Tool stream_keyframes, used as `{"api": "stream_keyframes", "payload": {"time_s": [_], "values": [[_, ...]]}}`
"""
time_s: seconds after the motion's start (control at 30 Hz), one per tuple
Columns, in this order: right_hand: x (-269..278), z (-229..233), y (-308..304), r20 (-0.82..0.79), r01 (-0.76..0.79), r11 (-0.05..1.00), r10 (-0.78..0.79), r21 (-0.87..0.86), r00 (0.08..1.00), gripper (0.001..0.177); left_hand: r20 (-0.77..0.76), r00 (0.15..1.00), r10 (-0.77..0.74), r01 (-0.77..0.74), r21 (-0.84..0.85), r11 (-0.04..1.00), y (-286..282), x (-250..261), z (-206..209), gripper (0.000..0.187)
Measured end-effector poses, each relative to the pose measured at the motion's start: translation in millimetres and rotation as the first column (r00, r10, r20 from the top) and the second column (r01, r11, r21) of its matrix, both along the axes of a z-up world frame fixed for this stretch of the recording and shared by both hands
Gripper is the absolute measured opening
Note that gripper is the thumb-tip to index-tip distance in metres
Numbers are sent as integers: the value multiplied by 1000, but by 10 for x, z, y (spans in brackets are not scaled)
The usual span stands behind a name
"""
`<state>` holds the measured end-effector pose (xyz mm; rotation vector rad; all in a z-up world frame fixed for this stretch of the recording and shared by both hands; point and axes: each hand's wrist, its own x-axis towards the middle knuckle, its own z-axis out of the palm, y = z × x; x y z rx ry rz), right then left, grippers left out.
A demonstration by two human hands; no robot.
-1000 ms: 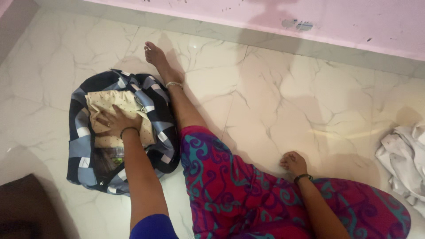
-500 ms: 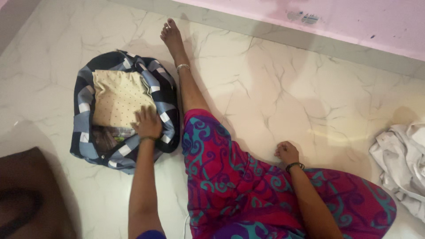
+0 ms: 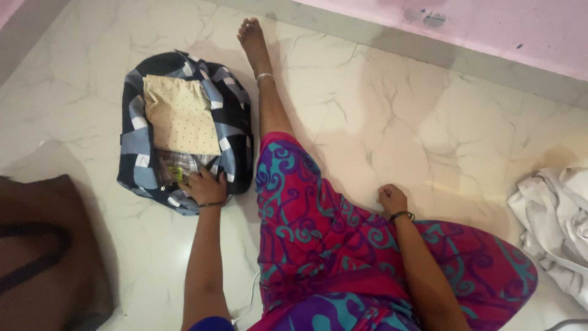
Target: The person folds a patterned cloth and places it into a duffel bag. Then the person unfolds a white shirt, buttons it, and folds it neatly on the floor.
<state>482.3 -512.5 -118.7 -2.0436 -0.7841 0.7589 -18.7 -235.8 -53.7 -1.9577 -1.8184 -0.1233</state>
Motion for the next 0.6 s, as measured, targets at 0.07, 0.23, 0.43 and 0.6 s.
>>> {"api": "stream_keyframes", "payload": {"time_s": [0.07, 0.23, 0.43, 0.6], "values": [[3, 1, -4, -6, 8, 999, -9, -45, 1000, 15, 125, 990, -72, 83, -84, 993, 43, -128, -75, 56], [2, -23, -10, -48, 0, 999, 2, 40, 999, 14, 232, 952, -199, 209, -21, 978, -110, -356, -112, 17], [-2, -49, -8, 48, -48, 999, 48, -6, 998, 15, 316, 905, -285, 306, -18, 952, -659, -874, 332, 22], [2, -36, -2, 68, -59, 997, 63, -55, 996, 16, 752, 627, -203, 386, -74, 919, -764, -1258, 453, 31]]}}
